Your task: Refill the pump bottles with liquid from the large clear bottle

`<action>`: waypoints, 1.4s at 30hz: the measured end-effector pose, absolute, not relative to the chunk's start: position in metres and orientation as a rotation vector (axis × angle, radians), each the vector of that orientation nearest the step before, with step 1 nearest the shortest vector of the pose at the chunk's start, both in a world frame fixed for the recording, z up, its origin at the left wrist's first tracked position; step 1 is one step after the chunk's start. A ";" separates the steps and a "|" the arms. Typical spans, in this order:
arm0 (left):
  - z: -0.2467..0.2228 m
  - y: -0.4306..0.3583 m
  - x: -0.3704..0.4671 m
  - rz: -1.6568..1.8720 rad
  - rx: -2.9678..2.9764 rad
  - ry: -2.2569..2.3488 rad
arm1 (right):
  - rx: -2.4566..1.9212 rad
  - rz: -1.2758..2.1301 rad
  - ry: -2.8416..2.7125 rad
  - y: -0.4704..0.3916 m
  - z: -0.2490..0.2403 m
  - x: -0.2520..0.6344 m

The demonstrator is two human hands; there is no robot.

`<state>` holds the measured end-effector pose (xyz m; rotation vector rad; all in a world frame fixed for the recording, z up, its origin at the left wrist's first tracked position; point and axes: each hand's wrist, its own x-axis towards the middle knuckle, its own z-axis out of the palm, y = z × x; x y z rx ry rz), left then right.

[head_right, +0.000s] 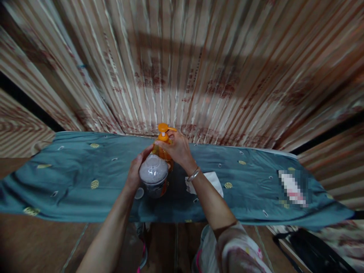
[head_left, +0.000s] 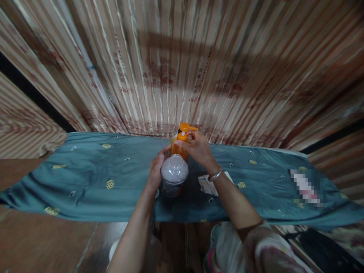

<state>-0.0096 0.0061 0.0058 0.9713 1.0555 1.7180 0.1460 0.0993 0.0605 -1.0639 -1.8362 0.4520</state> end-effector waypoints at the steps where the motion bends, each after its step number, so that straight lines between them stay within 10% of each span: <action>1: 0.005 0.006 -0.009 1.723 0.980 1.048 | -1.052 0.454 -1.848 0.099 0.060 0.146; 42: 0.008 0.014 -0.006 1.799 0.885 0.995 | -1.108 0.676 -1.826 0.089 0.070 0.141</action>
